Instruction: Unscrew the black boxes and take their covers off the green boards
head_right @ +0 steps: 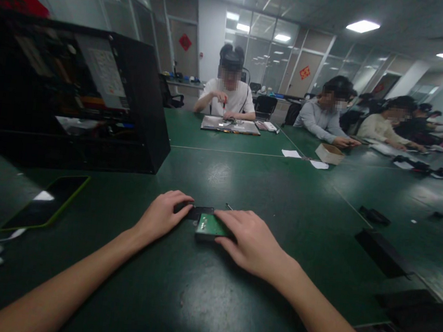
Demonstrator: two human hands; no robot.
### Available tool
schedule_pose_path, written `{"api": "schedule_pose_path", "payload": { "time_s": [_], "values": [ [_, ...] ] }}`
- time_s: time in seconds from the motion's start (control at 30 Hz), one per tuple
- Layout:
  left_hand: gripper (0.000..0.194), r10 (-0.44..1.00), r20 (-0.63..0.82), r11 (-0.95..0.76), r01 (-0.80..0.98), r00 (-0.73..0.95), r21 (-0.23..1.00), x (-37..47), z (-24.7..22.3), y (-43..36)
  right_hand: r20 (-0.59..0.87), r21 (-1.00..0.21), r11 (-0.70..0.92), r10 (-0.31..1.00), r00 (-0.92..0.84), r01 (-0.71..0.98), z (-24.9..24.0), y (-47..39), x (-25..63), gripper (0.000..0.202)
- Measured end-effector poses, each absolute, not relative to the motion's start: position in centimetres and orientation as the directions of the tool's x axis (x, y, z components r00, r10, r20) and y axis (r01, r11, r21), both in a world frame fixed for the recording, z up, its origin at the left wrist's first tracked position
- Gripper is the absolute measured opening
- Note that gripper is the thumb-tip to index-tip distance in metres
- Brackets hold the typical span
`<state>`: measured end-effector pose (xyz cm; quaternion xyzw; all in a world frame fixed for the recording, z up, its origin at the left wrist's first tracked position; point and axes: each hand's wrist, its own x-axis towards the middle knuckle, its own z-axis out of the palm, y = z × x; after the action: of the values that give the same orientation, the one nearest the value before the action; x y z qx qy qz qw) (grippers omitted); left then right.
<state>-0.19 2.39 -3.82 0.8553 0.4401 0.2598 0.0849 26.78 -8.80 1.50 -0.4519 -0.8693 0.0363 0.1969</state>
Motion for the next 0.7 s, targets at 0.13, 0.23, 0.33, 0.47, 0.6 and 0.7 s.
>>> {"api": "schedule_pose_path", "payload": {
  "time_s": [0.13, 0.23, 0.33, 0.47, 0.6, 0.7],
  "values": [
    [0.021, 0.752, 0.360, -0.641, 0.739, 0.552, 0.207, -0.4, -3.6, 2.6, 0.460, -0.245, 0.317, 0.870, -0.178, 0.916, 3.7, -8.5, 35.9, 0.059],
    [0.021, 0.727, 0.350, -0.664, 0.734, 0.591, 0.139, -0.3, -3.6, 2.7, 0.366, -0.151, -0.122, 0.915, 0.171, 0.981, 4.5, -7.3, 44.4, 0.070],
    [0.018, 0.719, 0.343, -0.674, 0.726, 0.604, 0.135, 0.0, -3.7, 2.9, 0.240, -0.098, -0.429, 0.866, 0.440, 0.898, 3.9, -6.1, 51.6, 0.074],
    [0.016, 0.713, 0.343, -0.682, 0.719, 0.612, 0.132, 0.3, -3.7, 2.9, 0.087, -0.088, -0.570, 0.813, 0.576, 0.817, 1.9, -5.8, 57.6, 0.073],
    [0.016, 0.697, 0.349, -0.698, 0.705, 0.627, 0.128, 0.2, -3.4, 2.8, 0.045, -0.110, -0.598, 0.795, 0.605, 0.794, 1.2, -5.7, 58.6, 0.059],
    [0.016, 0.654, 0.404, -0.736, 0.661, 0.640, 0.144, 0.2, -3.2, 2.5, 0.128, -0.164, -0.483, 0.854, 0.504, 0.860, 1.9, -4.9, 55.0, 0.061]
  ]
}}
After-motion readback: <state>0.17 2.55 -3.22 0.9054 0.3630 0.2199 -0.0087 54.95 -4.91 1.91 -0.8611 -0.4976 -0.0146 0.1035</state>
